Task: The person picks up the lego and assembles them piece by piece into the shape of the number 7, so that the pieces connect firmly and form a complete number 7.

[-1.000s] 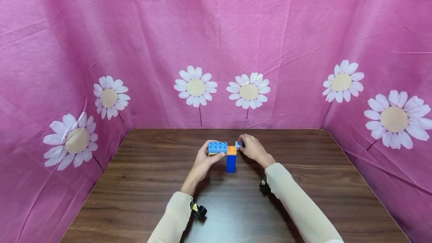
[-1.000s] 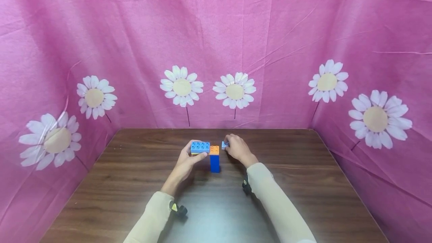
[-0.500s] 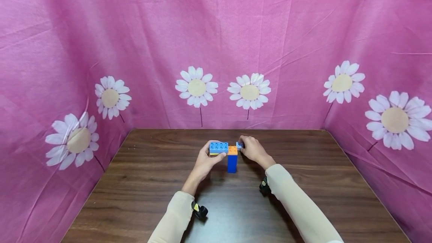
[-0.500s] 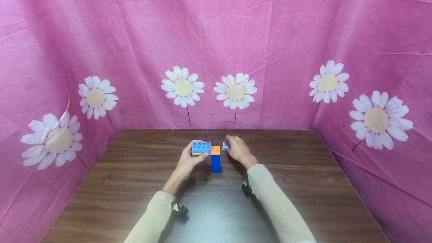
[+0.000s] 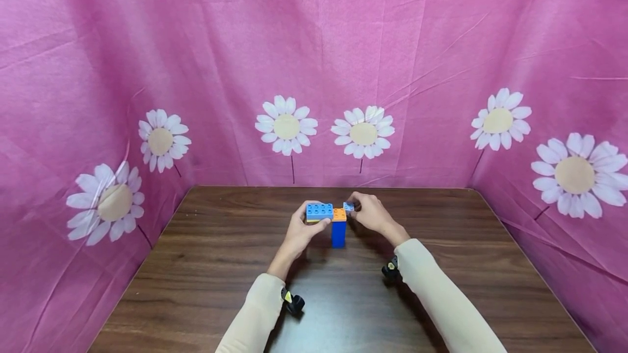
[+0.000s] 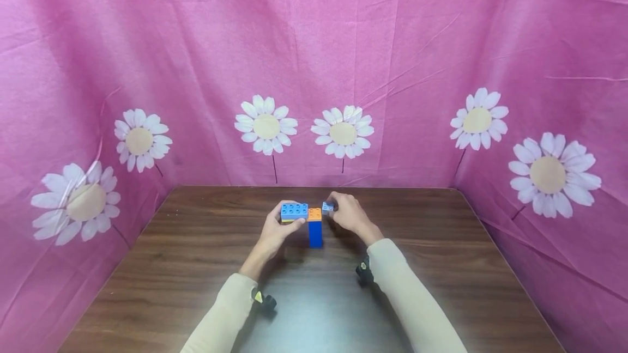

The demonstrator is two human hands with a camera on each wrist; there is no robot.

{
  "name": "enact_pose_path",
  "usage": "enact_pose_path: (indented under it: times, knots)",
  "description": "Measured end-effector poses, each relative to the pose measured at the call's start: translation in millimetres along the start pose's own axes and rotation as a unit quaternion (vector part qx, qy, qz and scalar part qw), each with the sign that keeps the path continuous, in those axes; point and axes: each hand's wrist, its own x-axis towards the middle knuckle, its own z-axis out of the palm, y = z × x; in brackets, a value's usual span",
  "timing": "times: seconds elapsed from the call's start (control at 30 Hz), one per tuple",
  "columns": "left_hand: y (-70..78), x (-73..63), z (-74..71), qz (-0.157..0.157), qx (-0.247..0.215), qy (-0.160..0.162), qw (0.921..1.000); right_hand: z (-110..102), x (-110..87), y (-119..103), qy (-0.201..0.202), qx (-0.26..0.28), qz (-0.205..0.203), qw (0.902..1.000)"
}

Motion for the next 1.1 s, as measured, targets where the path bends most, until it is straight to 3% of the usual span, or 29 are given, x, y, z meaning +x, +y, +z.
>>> enact_pose_path:
  times: [0.23,0.77,1.1]
  knots:
    - [0.6,2.3,-1.1,0.000,0.008,-0.006,0.9999,-18,-9.9,-12,0.010,0.033,-0.017,0.9993]
    - [1.7,2.5,-6.1,0.019,0.039,-0.004,0.9991,-43,-26.1,-49,0.047,0.037,-0.060,0.9964]
    - [2.0,-0.2,-9.9,0.012,0.031,-0.002,0.9994,-51,-34.2,-67,0.050,0.040,-0.072,0.9953]
